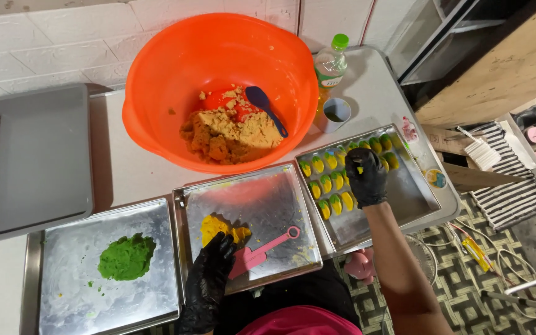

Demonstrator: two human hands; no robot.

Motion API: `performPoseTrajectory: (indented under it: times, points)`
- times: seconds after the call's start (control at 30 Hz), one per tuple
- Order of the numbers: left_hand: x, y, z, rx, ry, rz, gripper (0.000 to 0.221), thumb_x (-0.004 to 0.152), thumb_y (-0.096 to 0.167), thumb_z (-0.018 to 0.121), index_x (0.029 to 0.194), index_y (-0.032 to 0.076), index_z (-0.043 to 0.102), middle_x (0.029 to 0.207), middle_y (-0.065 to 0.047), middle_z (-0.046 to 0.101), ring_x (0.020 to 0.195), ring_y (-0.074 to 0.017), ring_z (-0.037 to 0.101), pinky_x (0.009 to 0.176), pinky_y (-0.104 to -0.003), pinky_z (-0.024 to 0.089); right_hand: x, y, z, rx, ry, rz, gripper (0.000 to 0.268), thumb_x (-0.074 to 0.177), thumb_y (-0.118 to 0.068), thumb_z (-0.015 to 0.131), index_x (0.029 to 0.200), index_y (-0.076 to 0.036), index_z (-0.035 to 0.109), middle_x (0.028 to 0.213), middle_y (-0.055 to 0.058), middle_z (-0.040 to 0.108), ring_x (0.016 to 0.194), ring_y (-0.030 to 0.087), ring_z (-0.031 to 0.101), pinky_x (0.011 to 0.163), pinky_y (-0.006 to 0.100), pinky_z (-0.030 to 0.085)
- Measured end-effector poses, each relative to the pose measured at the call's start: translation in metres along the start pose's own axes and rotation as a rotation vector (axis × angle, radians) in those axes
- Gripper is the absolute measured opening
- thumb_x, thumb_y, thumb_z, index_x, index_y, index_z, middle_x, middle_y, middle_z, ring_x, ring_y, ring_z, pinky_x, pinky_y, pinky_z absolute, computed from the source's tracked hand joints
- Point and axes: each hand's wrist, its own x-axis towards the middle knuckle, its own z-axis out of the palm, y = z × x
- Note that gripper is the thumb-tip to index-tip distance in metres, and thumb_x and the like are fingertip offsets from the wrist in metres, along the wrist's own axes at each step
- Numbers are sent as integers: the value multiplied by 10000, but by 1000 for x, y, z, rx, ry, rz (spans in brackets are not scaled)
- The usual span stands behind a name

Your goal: Applying glaze to small shaped pieces of dough on a tray using a small applicator tool.

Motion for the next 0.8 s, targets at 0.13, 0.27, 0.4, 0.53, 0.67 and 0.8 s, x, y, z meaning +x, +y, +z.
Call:
performPoseTrajectory:
  times: [0.13, 0.27, 0.4, 0.53, 0.67, 0.8]
  points:
    - [-4, 5, 7, 0, -16, -21, 608, 1027, 279, 333, 1561, 4, 431, 1590, -226, 490, 1456, -367, 468, 1190, -467, 328, -12, 10, 11, -19, -168, 71, 135, 977, -127, 676, 1110, -105, 665, 1044, 101, 705, 938, 337, 699, 733, 468, 575]
    - [30, -11, -29, -20, -52, -51, 701, 944, 392, 385, 1549, 45, 457, 1608, -204, 480, 1474, -367, 448, 1191, -493, 298, -15, 11, -7, -109, -116, 77, 93, 984, -152, 725, 1052, -114, 676, 976, 82, 714, 901, 326, 697, 706, 455, 573]
    - [34, -19, -25, -10, -65, -46, 696, 944, 378, 392, 1551, 44, 459, 1595, -211, 492, 1461, -371, 459, 1185, -494, 303, 2, -4, -11, 124, -6, 157, 88, 1037, -142, 682, 1039, -196, 613, 948, 58, 675, 819, 383, 701, 676, 450, 623]
    - [24, -14, 2, -5, -54, -61, 634, 994, 299, 352, 1566, 37, 428, 1599, -222, 477, 1460, -378, 456, 1208, -492, 294, -7, 13, 12, 35, -95, 85, 131, 980, -131, 701, 1109, -126, 677, 1057, 78, 704, 966, 302, 698, 788, 425, 562]
    - [24, -10, 11, -4, -14, -72, 589, 1015, 258, 354, 1547, 24, 448, 1585, -232, 492, 1438, -390, 478, 1200, -490, 316, -14, 18, 7, -63, -192, 83, 99, 979, -102, 670, 1073, -70, 670, 989, 125, 695, 910, 364, 682, 741, 482, 565]
    - [31, -24, -6, 18, 26, -83, 603, 970, 283, 431, 1500, 11, 528, 1527, -247, 562, 1379, -403, 541, 1141, -494, 374, -14, 17, -4, -164, -75, 119, 129, 980, -146, 708, 1104, -166, 677, 1054, 67, 701, 929, 319, 681, 702, 449, 565]
